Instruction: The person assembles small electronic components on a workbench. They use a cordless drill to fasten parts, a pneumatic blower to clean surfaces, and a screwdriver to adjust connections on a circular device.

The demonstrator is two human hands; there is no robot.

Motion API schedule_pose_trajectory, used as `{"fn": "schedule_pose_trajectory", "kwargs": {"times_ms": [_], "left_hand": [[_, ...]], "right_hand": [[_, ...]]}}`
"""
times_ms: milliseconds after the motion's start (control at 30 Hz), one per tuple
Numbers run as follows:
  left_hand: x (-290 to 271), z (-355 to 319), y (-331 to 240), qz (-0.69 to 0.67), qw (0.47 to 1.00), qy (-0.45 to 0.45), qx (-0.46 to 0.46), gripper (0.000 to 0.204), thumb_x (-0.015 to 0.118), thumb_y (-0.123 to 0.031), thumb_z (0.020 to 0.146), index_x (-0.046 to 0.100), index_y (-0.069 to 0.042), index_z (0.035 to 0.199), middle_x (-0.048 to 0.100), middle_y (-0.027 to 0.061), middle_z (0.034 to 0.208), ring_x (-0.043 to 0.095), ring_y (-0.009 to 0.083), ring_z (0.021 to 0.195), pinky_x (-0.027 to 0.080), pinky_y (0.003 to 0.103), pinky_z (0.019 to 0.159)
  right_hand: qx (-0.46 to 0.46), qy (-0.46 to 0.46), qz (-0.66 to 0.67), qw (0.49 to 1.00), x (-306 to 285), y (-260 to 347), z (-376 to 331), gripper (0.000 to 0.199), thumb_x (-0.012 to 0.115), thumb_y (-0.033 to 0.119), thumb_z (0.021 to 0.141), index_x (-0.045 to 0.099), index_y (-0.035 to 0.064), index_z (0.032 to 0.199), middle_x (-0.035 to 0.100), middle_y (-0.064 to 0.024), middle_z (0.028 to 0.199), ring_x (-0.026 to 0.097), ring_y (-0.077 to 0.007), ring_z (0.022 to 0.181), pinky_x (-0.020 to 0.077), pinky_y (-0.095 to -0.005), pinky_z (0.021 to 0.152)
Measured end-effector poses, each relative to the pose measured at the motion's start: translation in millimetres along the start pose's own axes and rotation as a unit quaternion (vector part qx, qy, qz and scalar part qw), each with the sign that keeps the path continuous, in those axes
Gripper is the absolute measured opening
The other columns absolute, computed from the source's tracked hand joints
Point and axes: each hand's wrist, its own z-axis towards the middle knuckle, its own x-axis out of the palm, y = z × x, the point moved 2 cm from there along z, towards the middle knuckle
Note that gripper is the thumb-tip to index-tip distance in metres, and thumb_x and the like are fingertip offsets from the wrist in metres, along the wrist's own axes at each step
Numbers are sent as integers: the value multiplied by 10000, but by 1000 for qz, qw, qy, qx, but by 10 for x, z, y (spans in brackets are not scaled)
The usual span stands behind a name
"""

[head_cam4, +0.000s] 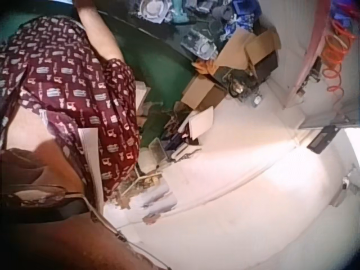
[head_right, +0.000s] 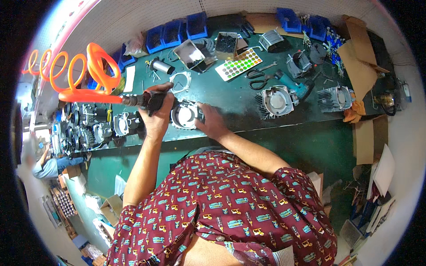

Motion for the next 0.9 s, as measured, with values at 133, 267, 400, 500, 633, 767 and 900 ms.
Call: {"fn": "schedule_pose_trajectory", "kwargs": {"times_ms": [133,267,400,500,633,767,900], "left_hand": [[-292,-298,-215,35,994,-89,45,248,653,39,873,611,1,1114,690,145,1123,655,228,1080,485,386,1007],[-580,-612,-205,62,988,-127,55,237,669,36,849,603,4,1075,679,152,1075,660,250,1053,506,415,989],[-659,-793,-129,39,985,-153,69,237,657,27,858,572,3,1078,673,174,1072,664,283,1044,509,449,995],[-660,-873,-52,9,982,-173,71,266,644,41,852,554,3,1100,670,176,1085,663,283,1046,505,457,1004],[-641,-896,2,-9,983,-175,56,246,652,32,863,556,-3,1087,667,159,1072,654,275,1054,502,450,1004],[-559,-922,-1,33,988,-126,85,215,677,-17,869,565,-5,1052,659,113,1016,652,266,1043,509,440,990],[-521,-1027,0,53,992,-72,89,250,754,-34,816,609,-47,1020,690,109,1022,666,237,1004,510,384,946]], "right_hand": [[23,16,4,1000,71,135,43,645,671,315,849,450,17,1376,544,-235,1298,519,-411,1203,421,-466,1034],[102,46,24,993,98,191,77,640,684,329,817,477,45,1353,579,-210,1237,552,-397,1152,464,-465,986],[68,25,15,997,104,167,62,635,705,336,816,478,64,1343,583,-204,1220,559,-389,1134,474,-467,961],[43,6,3,999,82,119,45,635,713,345,819,478,73,1342,586,-202,1200,570,-393,1106,475,-475,941],[34,-1,-9,999,32,71,67,618,707,349,830,482,69,1334,594,-206,1186,577,-402,1093,473,-475,930],[49,-2,3,999,-9,69,73,604,696,338,838,487,56,1329,595,-216,1193,576,-407,1102,462,-478,957],[35,-10,-3,999,-55,85,76,578,673,303,842,492,29,1317,598,-231,1198,572,-416,1117,458,-480,978]]}}
